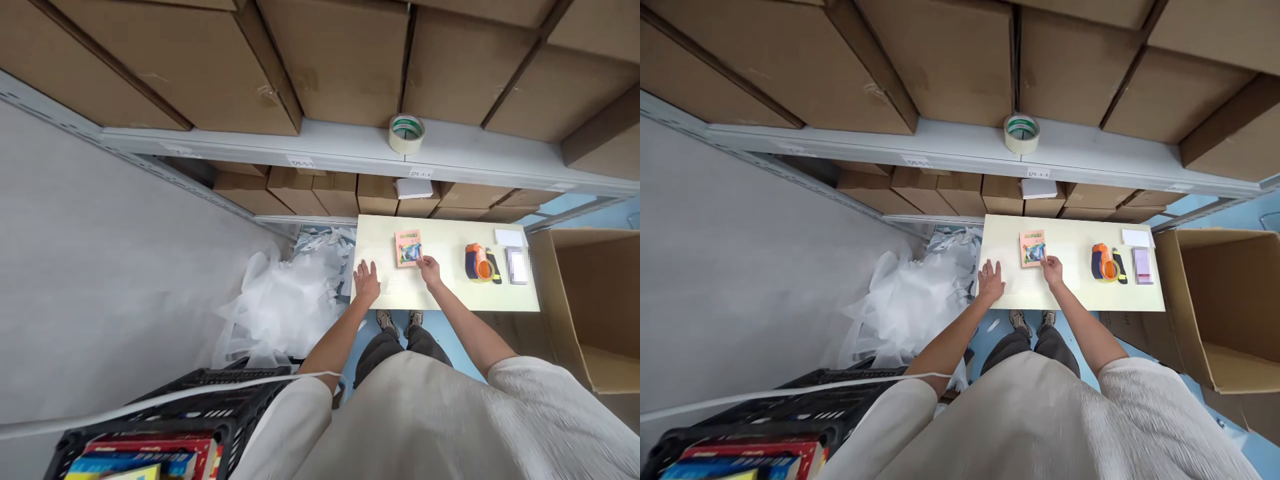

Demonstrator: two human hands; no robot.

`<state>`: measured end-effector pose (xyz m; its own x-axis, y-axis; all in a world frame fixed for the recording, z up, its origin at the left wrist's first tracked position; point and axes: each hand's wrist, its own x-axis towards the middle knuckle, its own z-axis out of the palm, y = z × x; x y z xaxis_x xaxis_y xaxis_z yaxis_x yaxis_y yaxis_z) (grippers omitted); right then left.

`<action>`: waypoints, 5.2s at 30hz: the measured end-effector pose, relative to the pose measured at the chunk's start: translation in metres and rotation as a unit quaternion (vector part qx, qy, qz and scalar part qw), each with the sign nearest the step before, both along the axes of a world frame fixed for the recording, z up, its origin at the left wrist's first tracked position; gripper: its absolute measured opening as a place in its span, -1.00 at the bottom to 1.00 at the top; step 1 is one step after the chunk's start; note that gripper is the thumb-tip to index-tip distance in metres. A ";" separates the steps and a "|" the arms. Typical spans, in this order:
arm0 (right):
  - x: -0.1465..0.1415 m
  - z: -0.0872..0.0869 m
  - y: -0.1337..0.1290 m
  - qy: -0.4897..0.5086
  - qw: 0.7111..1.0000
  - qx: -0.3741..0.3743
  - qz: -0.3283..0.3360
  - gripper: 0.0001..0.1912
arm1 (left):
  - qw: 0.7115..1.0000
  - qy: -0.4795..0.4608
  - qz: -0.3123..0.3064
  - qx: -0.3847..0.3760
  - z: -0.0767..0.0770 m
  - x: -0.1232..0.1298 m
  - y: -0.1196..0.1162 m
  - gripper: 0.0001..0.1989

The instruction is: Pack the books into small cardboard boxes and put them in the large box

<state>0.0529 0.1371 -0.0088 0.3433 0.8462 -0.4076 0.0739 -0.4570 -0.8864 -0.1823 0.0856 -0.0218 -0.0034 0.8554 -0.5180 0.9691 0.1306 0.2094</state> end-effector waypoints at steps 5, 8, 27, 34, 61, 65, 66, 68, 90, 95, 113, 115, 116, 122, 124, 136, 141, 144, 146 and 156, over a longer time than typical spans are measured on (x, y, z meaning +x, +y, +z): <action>0.054 -0.002 -0.037 -0.016 0.998 -0.049 -0.038 -0.53 | 0.999 0.032 -0.006 -0.014 0.007 0.002 0.005 -0.05; 0.063 -0.004 -0.042 -0.042 0.996 -0.080 -0.014 -0.64 | 0.999 0.044 -0.002 -0.003 0.014 0.006 0.004 -0.08; 0.087 -0.009 -0.053 -0.268 0.955 -0.130 0.019 -0.47 | 0.972 -0.062 -0.224 0.019 0.023 0.112 -0.018 -0.17; 0.100 -0.014 -0.042 -0.255 0.949 -0.185 -0.010 -0.54 | 0.972 -0.066 -0.226 0.006 0.024 0.115 -0.021 -0.12; 0.049 0.011 -0.046 -0.222 0.939 -0.022 0.261 -0.79 | 0.976 -0.111 -0.182 0.036 0.030 0.107 -0.016 -0.17; 0.051 0.008 -0.047 -0.172 0.960 -0.029 0.219 -0.75 | 0.964 -0.139 -0.211 0.080 0.034 0.114 -0.008 -0.18; 0.051 0.007 -0.046 -0.153 0.965 -0.032 0.209 -0.74 | 0.961 -0.143 -0.224 0.078 0.035 0.115 -0.006 -0.19; 0.053 0.005 -0.044 -0.130 0.973 -0.035 0.188 -0.72 | 0.959 -0.137 -0.239 0.057 0.036 0.117 -0.004 -0.21; 0.025 0.016 -0.015 0.058 0.996 -0.055 0.028 -0.57 | 0.958 -0.276 0.042 0.061 0.032 0.124 0.011 -0.74; 0.006 0.012 -0.015 0.115 0.986 -0.079 0.086 -0.59 | 0.940 -0.297 0.147 0.077 0.016 0.093 0.012 -0.87; -0.005 -0.039 -0.027 -0.117 0.981 -0.080 0.136 -0.65 | 0.927 -0.279 0.226 0.106 -0.018 0.059 0.008 -0.59; -0.002 -0.042 -0.027 -0.131 0.979 -0.069 0.140 -0.62 | 0.924 -0.305 0.203 0.105 -0.018 0.062 0.004 -0.57; 0.001 -0.043 -0.026 -0.138 0.978 -0.063 0.144 -0.61 | 0.923 -0.315 0.195 0.104 -0.017 0.064 0.003 -0.56; 0.038 -0.040 -0.028 -0.178 0.973 -0.052 0.137 -0.57 | 0.915 -0.372 0.130 0.083 -0.015 0.092 0.005 -0.47; 0.053 -0.035 -0.028 -0.184 0.973 -0.055 0.130 -0.56 | 0.914 -0.384 0.110 0.075 -0.013 0.105 0.007 -0.45; 0.116 0.020 -0.034 -0.191 0.967 0.017 0.165 -0.64 | 0.922 -0.380 0.044 0.062 -0.006 0.162 0.017 -0.42; 0.161 0.050 -0.041 -0.165 0.972 0.065 0.152 -0.64 | 0.933 -0.353 0.026 0.073 -0.007 0.163 0.018 -0.46; 0.197 0.062 -0.041 -0.173 0.976 0.058 0.118 -0.64 | 0.943 -0.318 0.019 0.100 -0.004 0.165 0.019 -0.50; 0.223 0.065 -0.040 -0.186 0.977 0.047 0.090 -0.64 | 0.943 -0.307 0.011 0.127 0.000 0.173 0.021 -0.52; 0.322 0.044 -0.002 -0.349 0.923 -0.124 0.106 -0.76 | 0.935 -0.333 -0.036 0.114 0.016 0.245 0.027 -0.51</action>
<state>0.3749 0.1348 0.0353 0.4326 0.8351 -0.3399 0.6979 -0.5488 -0.4602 0.0626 0.1127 -0.0055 0.3168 0.9295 -0.1889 0.6183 -0.0514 0.7843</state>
